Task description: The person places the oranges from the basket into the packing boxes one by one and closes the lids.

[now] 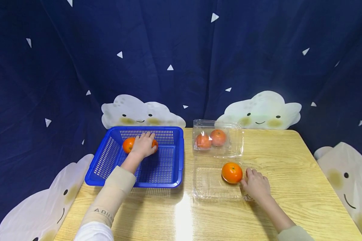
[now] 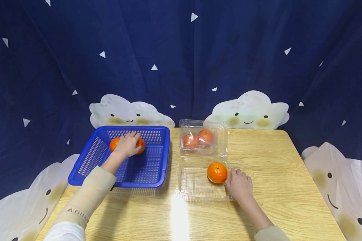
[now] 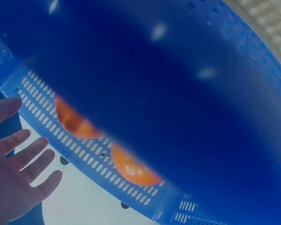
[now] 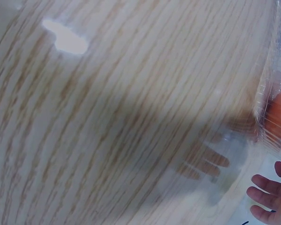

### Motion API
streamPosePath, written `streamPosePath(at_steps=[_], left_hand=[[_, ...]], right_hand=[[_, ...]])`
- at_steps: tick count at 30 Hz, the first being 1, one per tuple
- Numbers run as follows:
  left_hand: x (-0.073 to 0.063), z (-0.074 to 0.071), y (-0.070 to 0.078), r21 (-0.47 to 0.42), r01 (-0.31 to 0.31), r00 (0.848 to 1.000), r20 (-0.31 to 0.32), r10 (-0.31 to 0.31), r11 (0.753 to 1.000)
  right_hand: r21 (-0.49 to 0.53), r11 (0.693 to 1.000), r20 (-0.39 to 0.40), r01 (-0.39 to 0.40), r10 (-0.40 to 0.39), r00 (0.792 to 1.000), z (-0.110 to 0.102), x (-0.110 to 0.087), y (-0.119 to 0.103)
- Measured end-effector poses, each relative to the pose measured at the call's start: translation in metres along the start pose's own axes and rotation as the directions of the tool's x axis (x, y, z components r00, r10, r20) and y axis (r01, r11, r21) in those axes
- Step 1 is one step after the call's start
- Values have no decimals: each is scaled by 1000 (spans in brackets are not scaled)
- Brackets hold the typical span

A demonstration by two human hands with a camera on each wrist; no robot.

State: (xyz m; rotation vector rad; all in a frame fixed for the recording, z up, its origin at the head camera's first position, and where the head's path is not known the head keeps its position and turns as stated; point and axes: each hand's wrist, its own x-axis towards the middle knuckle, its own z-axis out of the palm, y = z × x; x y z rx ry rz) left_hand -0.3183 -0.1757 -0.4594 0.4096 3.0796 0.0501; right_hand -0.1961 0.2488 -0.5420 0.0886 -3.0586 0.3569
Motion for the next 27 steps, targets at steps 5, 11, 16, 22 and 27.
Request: streamPosePath(at_steps=[5, 11, 16, 22, 27], left_hand=[[6, 3, -6, 5, 17, 997, 71, -18, 1000], [11, 9, -10, 28, 28, 994, 104, -31, 999], [13, 13, -10, 46, 24, 993, 116, -29, 999], [14, 18, -9, 69, 55, 985, 158, -66, 996], [15, 22, -10, 63, 70, 982, 169, -80, 996]], right_hand=[[0, 1000, 2, 3, -3, 1000, 0, 0, 0], [-5, 1000, 7, 8, -8, 1000, 0, 0, 0], [-9, 1000, 11, 9, -9, 1000, 0, 0, 1], [-10, 1000, 13, 8, -8, 1000, 0, 1, 1], [-4, 1000, 13, 8, -8, 1000, 0, 1, 0]])
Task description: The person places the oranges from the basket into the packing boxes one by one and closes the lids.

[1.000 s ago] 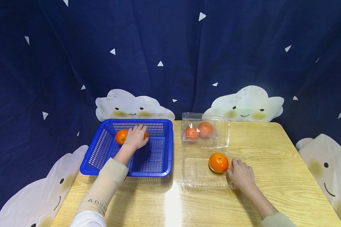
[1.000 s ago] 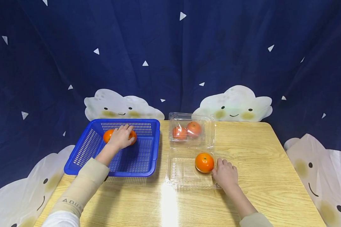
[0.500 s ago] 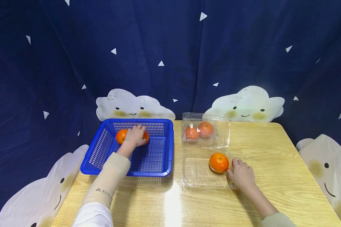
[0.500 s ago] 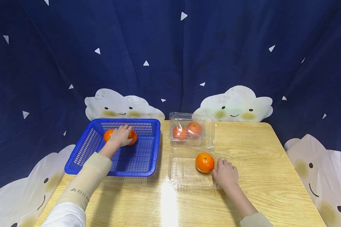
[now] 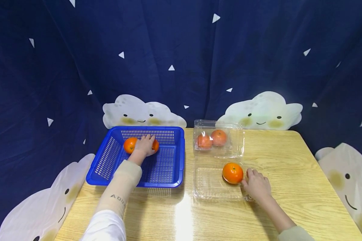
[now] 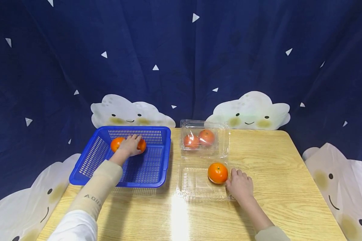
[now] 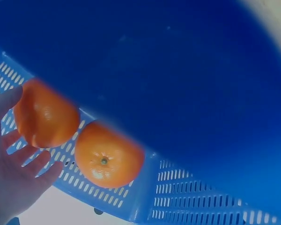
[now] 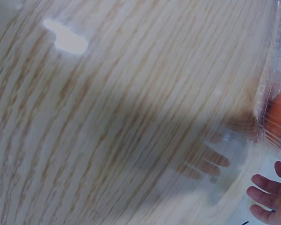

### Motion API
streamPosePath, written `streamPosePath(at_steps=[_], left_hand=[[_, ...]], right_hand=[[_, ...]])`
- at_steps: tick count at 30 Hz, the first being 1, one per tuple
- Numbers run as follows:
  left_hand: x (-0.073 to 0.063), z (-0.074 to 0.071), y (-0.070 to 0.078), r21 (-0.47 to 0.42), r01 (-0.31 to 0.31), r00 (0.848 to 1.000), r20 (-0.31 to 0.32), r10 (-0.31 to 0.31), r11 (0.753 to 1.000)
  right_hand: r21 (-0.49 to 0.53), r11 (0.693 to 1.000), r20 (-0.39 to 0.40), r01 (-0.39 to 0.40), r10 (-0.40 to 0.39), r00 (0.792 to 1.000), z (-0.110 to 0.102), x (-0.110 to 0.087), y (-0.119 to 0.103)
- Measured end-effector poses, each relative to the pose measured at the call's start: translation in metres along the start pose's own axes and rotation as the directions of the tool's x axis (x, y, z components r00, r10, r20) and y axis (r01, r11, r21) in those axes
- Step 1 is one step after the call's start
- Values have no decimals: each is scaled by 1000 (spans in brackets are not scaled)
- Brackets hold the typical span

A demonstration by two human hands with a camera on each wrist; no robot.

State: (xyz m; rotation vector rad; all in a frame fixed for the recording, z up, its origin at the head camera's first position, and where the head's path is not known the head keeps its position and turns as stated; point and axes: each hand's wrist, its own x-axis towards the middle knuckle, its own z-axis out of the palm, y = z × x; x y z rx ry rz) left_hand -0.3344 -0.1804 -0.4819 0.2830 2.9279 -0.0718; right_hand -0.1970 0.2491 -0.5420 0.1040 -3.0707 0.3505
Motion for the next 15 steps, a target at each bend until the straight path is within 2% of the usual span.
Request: streamPosePath(at_steps=[9, 15], left_hand=[[5, 6, 1, -64, 12, 999, 34, -10, 998], [5, 9, 1, -81, 24, 999, 24, -22, 996]], right_hand=[[-6, 1000, -16, 6, -6, 1000, 2, 0, 1], [0, 1000, -15, 11, -11, 1000, 1, -1, 1]])
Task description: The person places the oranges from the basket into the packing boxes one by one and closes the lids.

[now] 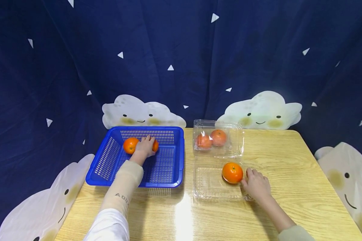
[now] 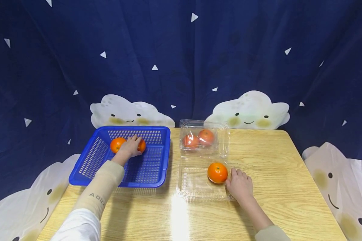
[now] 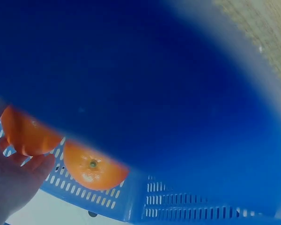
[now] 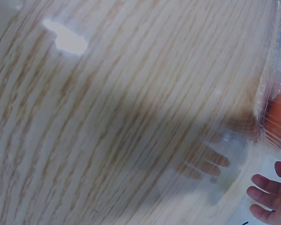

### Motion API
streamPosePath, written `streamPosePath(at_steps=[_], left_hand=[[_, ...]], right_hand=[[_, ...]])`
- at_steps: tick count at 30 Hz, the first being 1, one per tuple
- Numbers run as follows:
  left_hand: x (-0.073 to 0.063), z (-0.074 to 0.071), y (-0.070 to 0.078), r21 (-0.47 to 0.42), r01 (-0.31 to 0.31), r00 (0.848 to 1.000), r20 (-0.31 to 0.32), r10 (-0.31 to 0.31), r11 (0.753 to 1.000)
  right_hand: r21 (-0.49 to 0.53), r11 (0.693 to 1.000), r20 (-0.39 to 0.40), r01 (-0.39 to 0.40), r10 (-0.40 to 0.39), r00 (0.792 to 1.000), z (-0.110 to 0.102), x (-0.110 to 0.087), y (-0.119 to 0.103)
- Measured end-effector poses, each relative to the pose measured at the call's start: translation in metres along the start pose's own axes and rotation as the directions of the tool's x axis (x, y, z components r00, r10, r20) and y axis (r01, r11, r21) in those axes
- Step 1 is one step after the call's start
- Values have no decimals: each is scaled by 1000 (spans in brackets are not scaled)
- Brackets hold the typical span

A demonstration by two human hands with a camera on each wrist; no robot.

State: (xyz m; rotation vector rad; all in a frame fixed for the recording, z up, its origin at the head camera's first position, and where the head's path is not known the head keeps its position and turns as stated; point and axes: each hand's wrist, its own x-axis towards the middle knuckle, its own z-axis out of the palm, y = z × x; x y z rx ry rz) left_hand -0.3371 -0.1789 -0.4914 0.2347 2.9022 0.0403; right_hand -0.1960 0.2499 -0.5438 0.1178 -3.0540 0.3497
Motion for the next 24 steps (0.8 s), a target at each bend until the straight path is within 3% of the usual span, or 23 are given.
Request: streamPosePath(at_steps=[18, 24], left_hand=[[-4, 10, -4, -66, 12, 996, -85, -18, 998], [-5, 11, -4, -60, -7, 994, -109, 1, 998]], right_hand=[[-3, 1000, 0, -3, 3, 1000, -1, 2, 0], [-3, 1000, -5, -1, 1, 1000, -1, 1, 1]])
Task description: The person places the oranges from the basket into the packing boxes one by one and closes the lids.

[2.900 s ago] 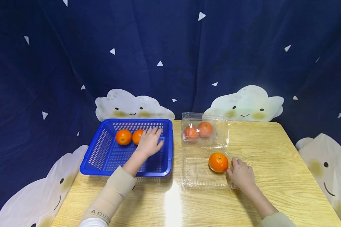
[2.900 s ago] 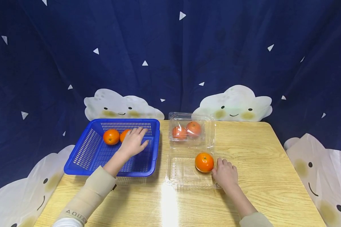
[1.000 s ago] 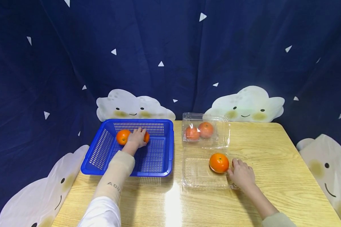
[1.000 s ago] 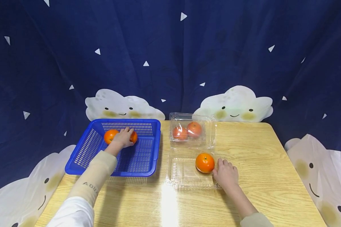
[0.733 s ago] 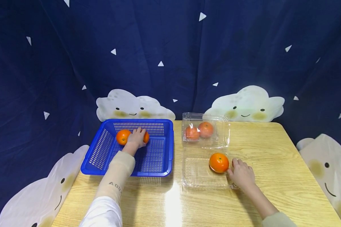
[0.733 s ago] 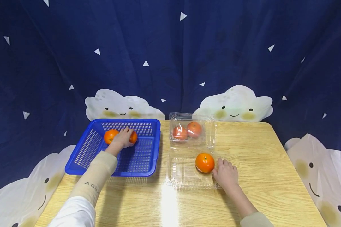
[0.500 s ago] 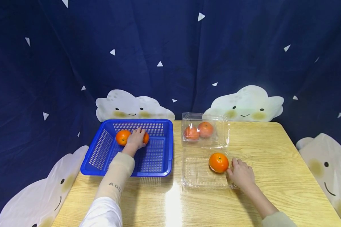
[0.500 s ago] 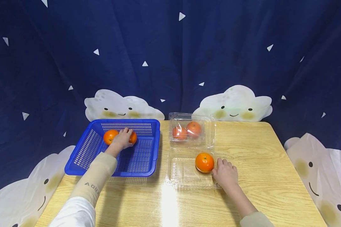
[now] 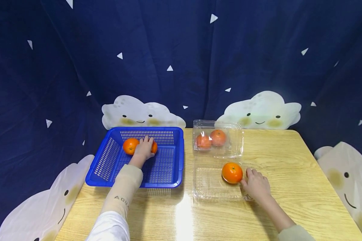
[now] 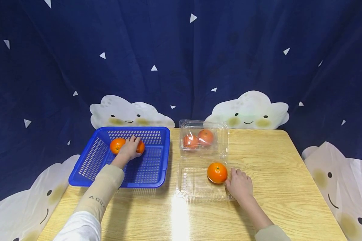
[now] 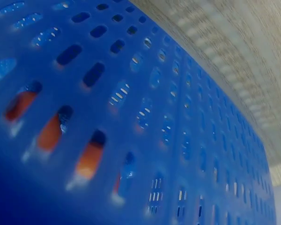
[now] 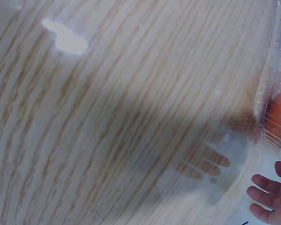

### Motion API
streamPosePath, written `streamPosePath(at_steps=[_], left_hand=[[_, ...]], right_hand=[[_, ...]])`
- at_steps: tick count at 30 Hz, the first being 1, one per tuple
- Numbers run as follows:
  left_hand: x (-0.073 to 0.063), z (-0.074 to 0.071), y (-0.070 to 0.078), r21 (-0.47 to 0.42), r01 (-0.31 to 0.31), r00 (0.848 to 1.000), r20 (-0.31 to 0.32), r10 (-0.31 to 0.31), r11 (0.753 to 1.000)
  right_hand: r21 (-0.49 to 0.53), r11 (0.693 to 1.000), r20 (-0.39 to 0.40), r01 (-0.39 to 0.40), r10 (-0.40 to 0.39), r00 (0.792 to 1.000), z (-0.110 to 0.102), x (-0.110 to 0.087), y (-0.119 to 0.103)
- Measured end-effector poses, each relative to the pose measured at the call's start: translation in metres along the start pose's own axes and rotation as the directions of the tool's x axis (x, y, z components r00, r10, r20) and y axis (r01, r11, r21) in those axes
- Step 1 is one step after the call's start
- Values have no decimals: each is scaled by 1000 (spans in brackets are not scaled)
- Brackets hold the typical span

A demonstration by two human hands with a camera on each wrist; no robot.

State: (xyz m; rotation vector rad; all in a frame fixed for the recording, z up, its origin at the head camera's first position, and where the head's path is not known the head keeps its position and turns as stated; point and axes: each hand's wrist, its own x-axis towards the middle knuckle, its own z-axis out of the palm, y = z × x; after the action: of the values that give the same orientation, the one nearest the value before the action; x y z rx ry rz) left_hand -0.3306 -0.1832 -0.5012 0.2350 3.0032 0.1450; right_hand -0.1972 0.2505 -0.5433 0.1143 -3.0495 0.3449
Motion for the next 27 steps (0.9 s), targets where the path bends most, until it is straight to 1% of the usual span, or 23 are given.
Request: streamPosePath(at_steps=[6, 12, 18, 22, 27], left_hand=[[-1, -1, 0, -10, 21, 1000, 13, -21, 1000], [-2, -2, -1, -68, 52, 999, 1, -52, 996], [-2, -1, 0, -100, 79, 997, 10, -78, 992], [-2, -1, 2, -109, 84, 996, 2, -84, 990], [-3, -7, 8, -119, 72, 997, -20, -75, 990]], right_hand=[[-1, 1000, -2, 2, -2, 1000, 0, -1, -1], [-4, 1000, -7, 5, -5, 1000, -1, -1, -2], [-5, 1000, -3, 3, -3, 1000, -1, -1, -1], [-8, 1000, -3, 2, -2, 1000, -1, -1, -1], [-12, 1000, -10, 4, -5, 1000, -1, -1, -2]])
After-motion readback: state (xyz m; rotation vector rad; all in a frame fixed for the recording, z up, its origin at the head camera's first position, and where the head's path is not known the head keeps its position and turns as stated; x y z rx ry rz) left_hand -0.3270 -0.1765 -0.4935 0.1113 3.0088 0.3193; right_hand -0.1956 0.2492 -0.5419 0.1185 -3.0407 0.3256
